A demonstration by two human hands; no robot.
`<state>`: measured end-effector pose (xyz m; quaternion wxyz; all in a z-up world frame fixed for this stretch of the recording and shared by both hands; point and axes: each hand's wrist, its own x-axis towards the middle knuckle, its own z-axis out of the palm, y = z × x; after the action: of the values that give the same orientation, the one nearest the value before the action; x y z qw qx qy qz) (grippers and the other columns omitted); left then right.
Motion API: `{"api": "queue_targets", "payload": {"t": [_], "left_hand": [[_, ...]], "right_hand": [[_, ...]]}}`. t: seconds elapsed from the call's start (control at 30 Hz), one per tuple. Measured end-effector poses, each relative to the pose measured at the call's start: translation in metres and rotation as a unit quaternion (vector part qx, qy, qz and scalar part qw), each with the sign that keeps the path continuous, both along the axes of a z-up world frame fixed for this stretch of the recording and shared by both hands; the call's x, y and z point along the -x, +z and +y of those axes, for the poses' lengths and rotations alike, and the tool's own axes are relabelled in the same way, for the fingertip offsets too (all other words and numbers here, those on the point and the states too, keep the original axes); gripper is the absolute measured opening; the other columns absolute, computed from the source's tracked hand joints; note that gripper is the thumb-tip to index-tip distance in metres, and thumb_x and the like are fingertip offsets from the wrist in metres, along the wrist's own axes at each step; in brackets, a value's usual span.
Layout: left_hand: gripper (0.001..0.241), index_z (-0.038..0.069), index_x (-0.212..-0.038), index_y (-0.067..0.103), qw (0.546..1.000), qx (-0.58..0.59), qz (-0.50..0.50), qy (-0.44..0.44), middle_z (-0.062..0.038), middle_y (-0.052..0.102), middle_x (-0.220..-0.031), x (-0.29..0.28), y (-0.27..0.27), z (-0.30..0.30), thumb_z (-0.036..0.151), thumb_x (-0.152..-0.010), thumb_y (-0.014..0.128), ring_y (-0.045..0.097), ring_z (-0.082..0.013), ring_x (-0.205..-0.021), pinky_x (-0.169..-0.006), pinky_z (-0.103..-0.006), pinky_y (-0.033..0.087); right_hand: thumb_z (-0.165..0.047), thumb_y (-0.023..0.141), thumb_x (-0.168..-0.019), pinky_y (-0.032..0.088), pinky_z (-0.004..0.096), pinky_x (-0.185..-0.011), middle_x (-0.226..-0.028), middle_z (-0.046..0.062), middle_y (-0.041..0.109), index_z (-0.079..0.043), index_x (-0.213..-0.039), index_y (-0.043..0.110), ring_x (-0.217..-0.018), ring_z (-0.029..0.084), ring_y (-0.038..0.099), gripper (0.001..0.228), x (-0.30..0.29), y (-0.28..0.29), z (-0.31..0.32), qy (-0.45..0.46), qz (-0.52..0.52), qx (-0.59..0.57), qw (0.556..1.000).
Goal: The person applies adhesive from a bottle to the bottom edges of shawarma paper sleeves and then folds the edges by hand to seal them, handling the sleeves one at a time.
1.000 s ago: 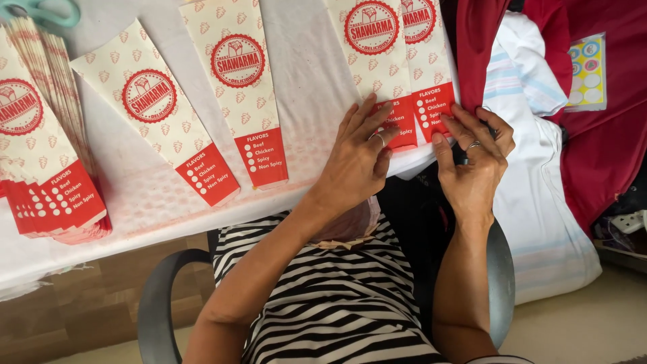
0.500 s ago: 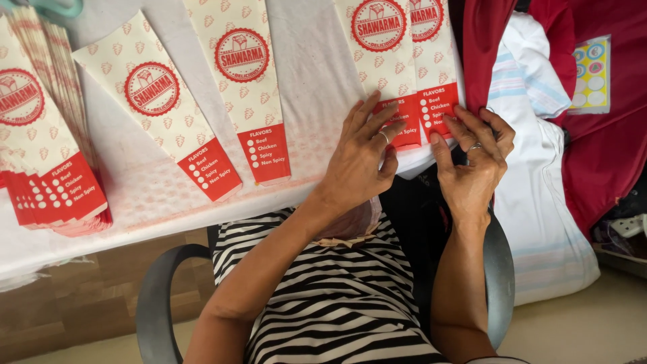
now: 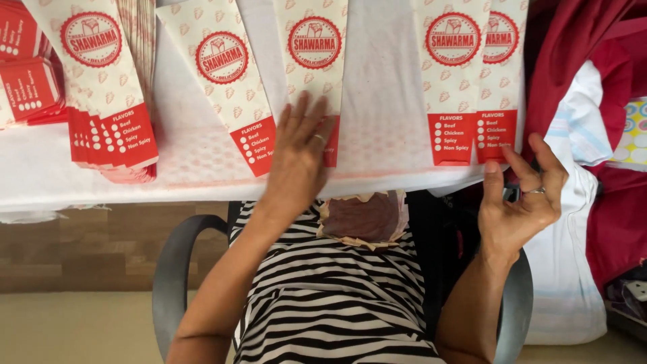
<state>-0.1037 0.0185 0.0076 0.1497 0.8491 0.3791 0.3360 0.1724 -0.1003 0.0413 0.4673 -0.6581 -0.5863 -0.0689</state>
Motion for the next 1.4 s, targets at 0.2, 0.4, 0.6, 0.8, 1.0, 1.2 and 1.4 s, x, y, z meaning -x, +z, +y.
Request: {"api": "queue_targets", "payload": {"t": [0.2, 0.4, 0.6, 0.8, 1.0, 1.2, 1.4], "left_hand": [[0.03, -0.005, -0.121, 0.071, 0.995, -0.089, -0.005, 0.036, -0.029, 0.061, -0.137, -0.026, -0.014, -0.009, 0.006, -0.093, 0.067, 0.05, -0.0519, -0.135, -0.112, -0.0568, 0.041], [0.028, -0.005, -0.12, 0.069, 0.989, -0.061, -0.133, 0.021, -0.024, 0.059, -0.137, -0.017, 0.003, -0.022, 0.013, -0.099, 0.069, 0.052, -0.0496, -0.133, -0.112, -0.0537, 0.045], [0.018, 0.0, -0.102, 0.076, 0.983, -0.046, -0.173, -0.028, -0.013, 0.073, -0.113, 0.0, -0.005, -0.039, 0.014, -0.09, 0.079, 0.069, -0.0366, -0.116, -0.105, -0.0513, 0.05], [0.01, -0.001, -0.094, 0.077, 0.981, -0.055, -0.186, -0.027, -0.012, 0.076, -0.107, -0.003, -0.001, -0.042, 0.008, -0.09, 0.079, 0.071, -0.0337, -0.111, -0.101, -0.049, 0.052], [0.008, -0.001, -0.089, 0.076, 0.978, -0.025, -0.207, 0.006, -0.01, 0.075, -0.1, -0.009, 0.001, -0.041, 0.006, -0.091, 0.077, 0.072, -0.0326, -0.106, -0.099, -0.0468, 0.052], [0.007, 0.003, -0.09, 0.075, 0.973, 0.049, -0.222, 0.048, -0.007, 0.073, -0.097, -0.014, 0.0, -0.04, 0.001, -0.084, 0.08, 0.071, -0.0302, -0.105, -0.097, -0.0433, 0.05], [0.014, 0.006, -0.096, 0.077, 0.968, 0.139, -0.207, 0.018, -0.006, 0.075, -0.102, -0.003, 0.003, -0.032, -0.001, -0.083, 0.078, 0.069, -0.0304, -0.11, -0.099, -0.0397, 0.047]], "right_hand": [[-0.002, 0.079, -0.097, 0.049, 0.057, -0.109, -0.134, 0.024, 0.064, 0.0, -0.119, 0.075, -0.126, 0.048, 0.062, 0.023, 0.062, -0.003, 0.023, 0.149, -0.015, 0.011, 0.989], [-0.002, 0.079, -0.09, 0.048, 0.059, -0.11, -0.126, 0.022, 0.07, 0.003, -0.111, 0.075, -0.121, 0.046, 0.066, 0.022, 0.097, -0.004, 0.041, 0.285, 0.0, 0.016, 0.958], [-0.001, 0.077, -0.092, 0.046, 0.059, -0.111, -0.117, 0.021, 0.074, 0.007, -0.107, 0.075, -0.118, 0.045, 0.069, 0.017, 0.092, -0.011, 0.044, 0.32, -0.018, 0.013, 0.947], [0.005, 0.076, -0.091, 0.049, 0.059, -0.108, -0.111, 0.022, 0.075, 0.009, -0.1, 0.074, -0.112, 0.046, 0.071, 0.01, 0.09, -0.006, 0.044, 0.322, -0.002, 0.02, 0.947], [0.005, 0.079, -0.089, 0.052, 0.058, -0.105, -0.102, 0.02, 0.075, 0.008, -0.091, 0.074, -0.106, 0.044, 0.073, 0.007, 0.094, -0.004, 0.048, 0.305, 0.02, 0.022, 0.952], [0.005, 0.084, -0.087, 0.054, 0.057, -0.102, -0.095, 0.019, 0.074, 0.008, -0.087, 0.072, -0.101, 0.042, 0.073, 0.012, 0.099, 0.008, 0.052, 0.28, 0.073, 0.053, 0.956], [0.011, 0.079, -0.087, 0.054, 0.056, -0.103, -0.096, 0.019, 0.074, 0.007, -0.089, 0.073, -0.103, 0.042, 0.073, 0.008, 0.09, 0.012, 0.052, 0.281, 0.128, 0.094, 0.946]]}}
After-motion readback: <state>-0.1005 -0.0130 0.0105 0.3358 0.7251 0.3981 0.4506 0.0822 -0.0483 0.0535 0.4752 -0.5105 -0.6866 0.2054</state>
